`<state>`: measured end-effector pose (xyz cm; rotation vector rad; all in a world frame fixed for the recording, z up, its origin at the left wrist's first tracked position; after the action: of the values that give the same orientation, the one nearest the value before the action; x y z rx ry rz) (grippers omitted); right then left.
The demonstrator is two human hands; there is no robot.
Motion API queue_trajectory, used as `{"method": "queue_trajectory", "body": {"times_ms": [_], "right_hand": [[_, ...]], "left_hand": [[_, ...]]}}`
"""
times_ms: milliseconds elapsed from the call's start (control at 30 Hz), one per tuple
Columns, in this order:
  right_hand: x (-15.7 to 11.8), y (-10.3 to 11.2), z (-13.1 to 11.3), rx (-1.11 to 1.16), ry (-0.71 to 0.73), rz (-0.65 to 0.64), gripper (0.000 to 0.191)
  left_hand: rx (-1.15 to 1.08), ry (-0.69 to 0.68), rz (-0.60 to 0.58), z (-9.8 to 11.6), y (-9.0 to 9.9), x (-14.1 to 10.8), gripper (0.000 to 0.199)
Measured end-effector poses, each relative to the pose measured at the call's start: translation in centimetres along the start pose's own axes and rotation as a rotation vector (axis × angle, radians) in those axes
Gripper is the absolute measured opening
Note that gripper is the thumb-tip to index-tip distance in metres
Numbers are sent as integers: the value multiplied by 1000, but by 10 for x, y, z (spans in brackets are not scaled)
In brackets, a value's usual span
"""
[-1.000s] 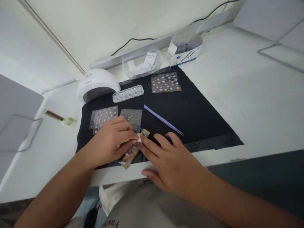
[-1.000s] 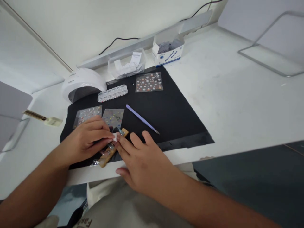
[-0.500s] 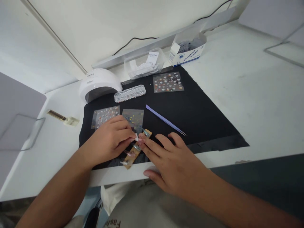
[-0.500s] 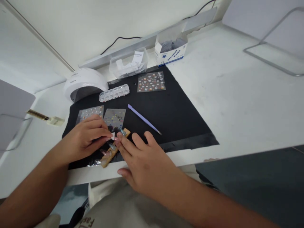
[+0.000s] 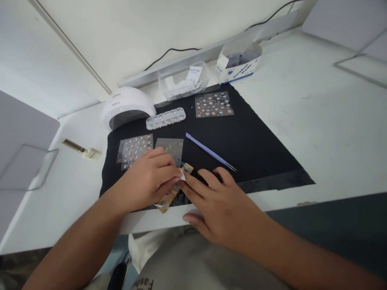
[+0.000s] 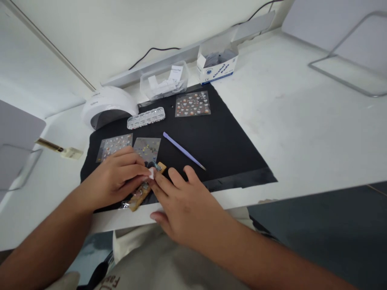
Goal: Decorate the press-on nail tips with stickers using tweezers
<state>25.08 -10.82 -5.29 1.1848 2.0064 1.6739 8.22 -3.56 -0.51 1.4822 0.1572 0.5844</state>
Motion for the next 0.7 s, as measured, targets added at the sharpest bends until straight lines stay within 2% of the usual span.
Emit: {"method": "queue_trajectory", "body": {"times_ms": [500, 700], "right_hand": [[0, -2, 0, -1, 20, 28, 58], [-1, -2, 0, -4, 35, 53, 61]], "left_hand": [[-10, 29, -30, -12, 6, -7, 21], [-41, 57, 59, -14, 25, -14, 15]]}}
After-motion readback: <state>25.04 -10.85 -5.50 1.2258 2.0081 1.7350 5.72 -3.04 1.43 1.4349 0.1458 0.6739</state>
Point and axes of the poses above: each hand's wrist, its own x-axis towards the middle knuckle, its own y-axis out of the back of the hand, z = x × y, the point moved 3 cm from there along x, towards the middle knuckle, and after that the axes turned 10 degrees about x, right-handed, at the moved point
